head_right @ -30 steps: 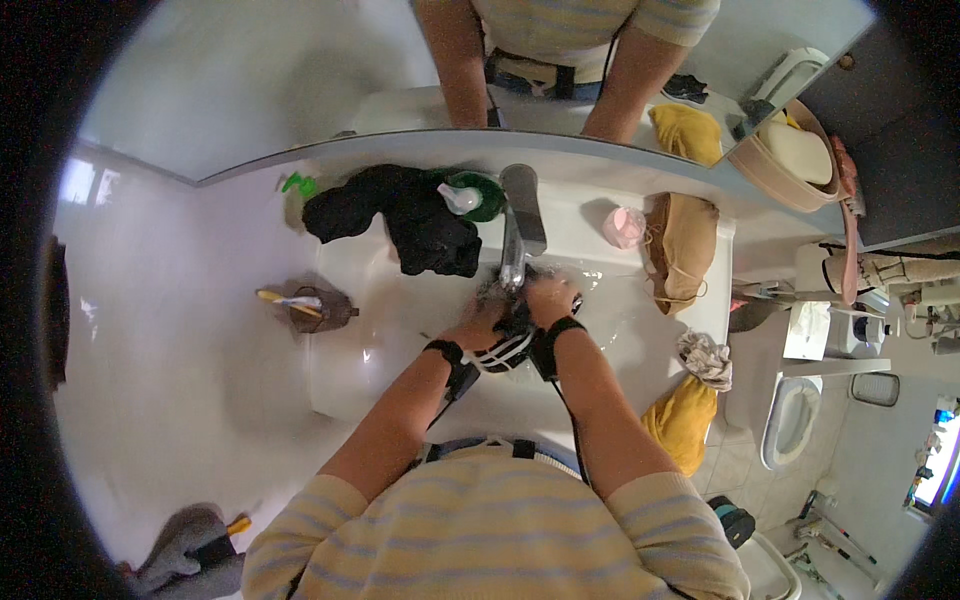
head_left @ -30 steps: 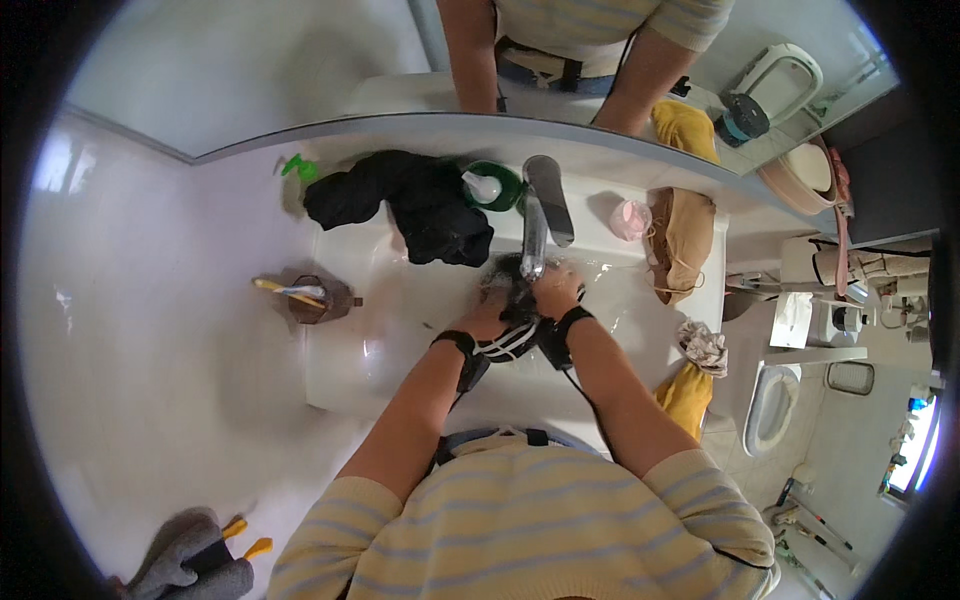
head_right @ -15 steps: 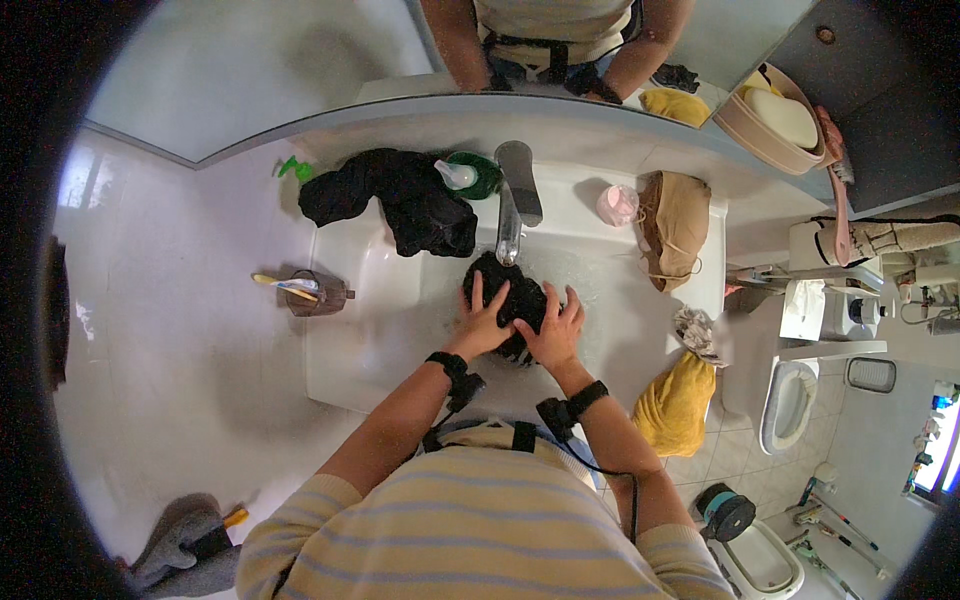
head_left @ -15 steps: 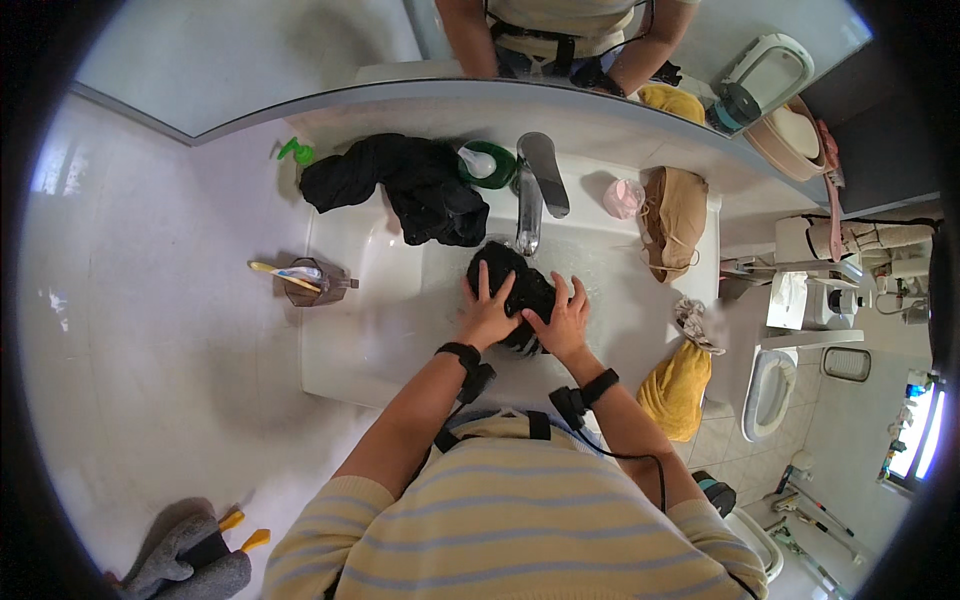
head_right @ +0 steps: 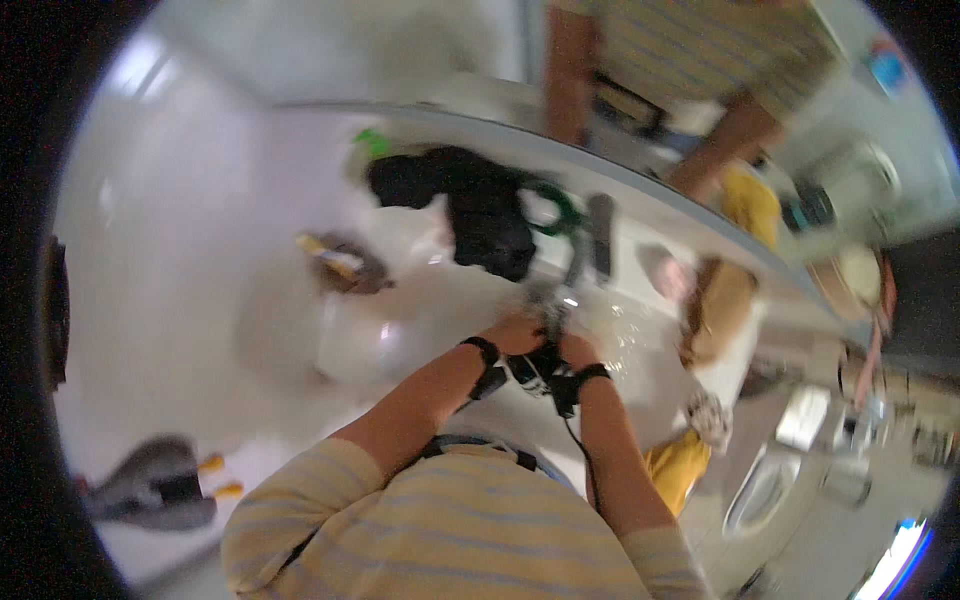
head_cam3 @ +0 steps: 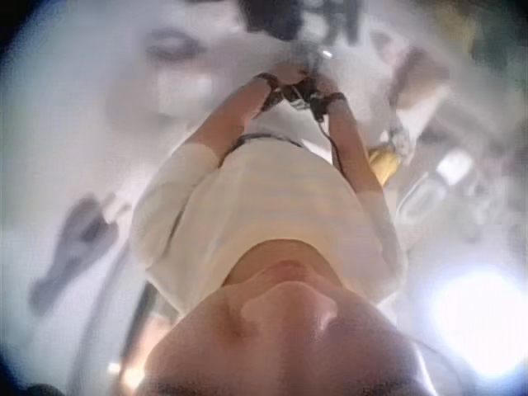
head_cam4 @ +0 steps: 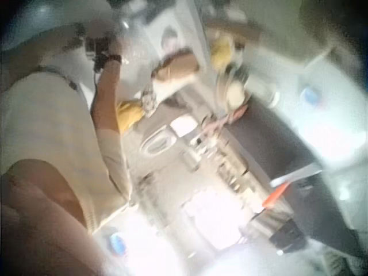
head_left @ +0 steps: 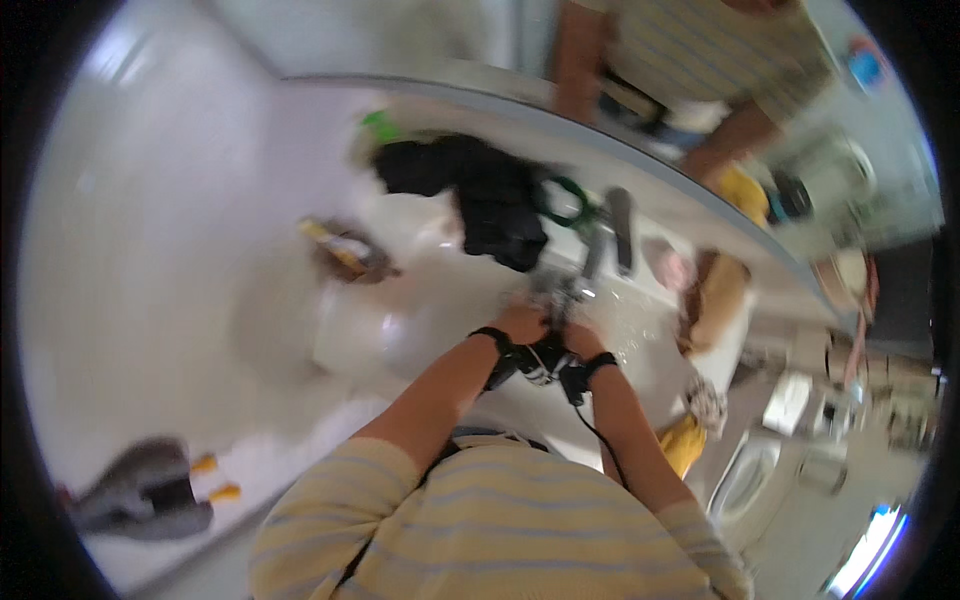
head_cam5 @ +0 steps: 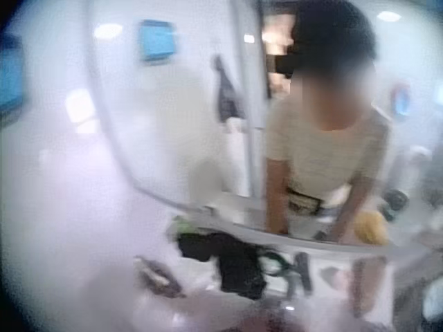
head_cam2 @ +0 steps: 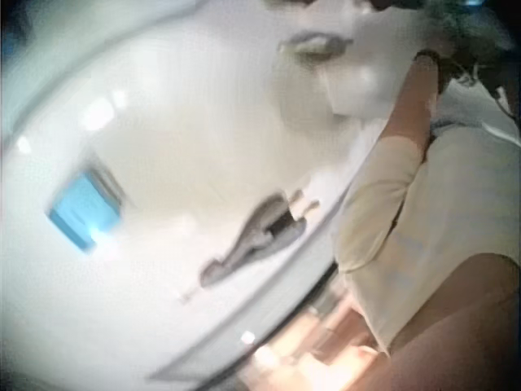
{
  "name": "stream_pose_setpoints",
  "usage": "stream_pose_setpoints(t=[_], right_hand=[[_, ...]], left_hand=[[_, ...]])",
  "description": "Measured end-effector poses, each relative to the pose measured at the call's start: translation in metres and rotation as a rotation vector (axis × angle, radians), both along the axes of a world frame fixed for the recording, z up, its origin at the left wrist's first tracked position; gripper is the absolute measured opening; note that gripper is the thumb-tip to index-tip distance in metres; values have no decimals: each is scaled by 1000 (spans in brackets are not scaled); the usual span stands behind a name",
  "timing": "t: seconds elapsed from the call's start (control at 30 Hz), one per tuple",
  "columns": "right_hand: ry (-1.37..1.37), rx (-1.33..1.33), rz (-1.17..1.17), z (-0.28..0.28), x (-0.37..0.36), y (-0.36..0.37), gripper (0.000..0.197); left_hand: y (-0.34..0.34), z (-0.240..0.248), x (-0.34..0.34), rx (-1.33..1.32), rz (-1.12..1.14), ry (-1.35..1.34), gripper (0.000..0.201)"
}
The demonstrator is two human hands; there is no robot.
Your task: The person washes several pieces of clothing by hand in a bathroom sink. They wet and scrub a light-colored cloth, then a tan cloth, followed by a black sock and a black garment, using liquid soap and rinsing each item under running water.
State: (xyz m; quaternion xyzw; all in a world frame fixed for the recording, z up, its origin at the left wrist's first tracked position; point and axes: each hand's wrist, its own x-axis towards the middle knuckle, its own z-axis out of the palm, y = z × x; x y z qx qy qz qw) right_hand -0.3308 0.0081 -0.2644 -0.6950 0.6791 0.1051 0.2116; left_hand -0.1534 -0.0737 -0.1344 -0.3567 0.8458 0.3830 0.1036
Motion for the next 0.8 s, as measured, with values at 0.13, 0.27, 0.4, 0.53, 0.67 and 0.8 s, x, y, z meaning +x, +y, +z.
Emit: stream_pose_setpoints(t=[0.13,0.27,0.4,0.53,0.67,0.8], right_hand=[[-548,-47,-523,112,-2,-44,32],[-446,-556,-167,197,27,-13,23],[-666,-532,-230,225,59,36,11],[-529,-501,-451,185,65,60,53],[-198,-279,-268,177,87,50,79],[-60,-82,-138,161,94,41,67]], left_hand=[[-12,31,52,344,403,289,24],[7,19,159,441,1101,697,17],[21,93,207,439,1658,997,39],[-1,113,216,409,1624,1333,83],[-24,90,240,581,1561,1454,92],[-38,109,225,487,1572,1406,83]])
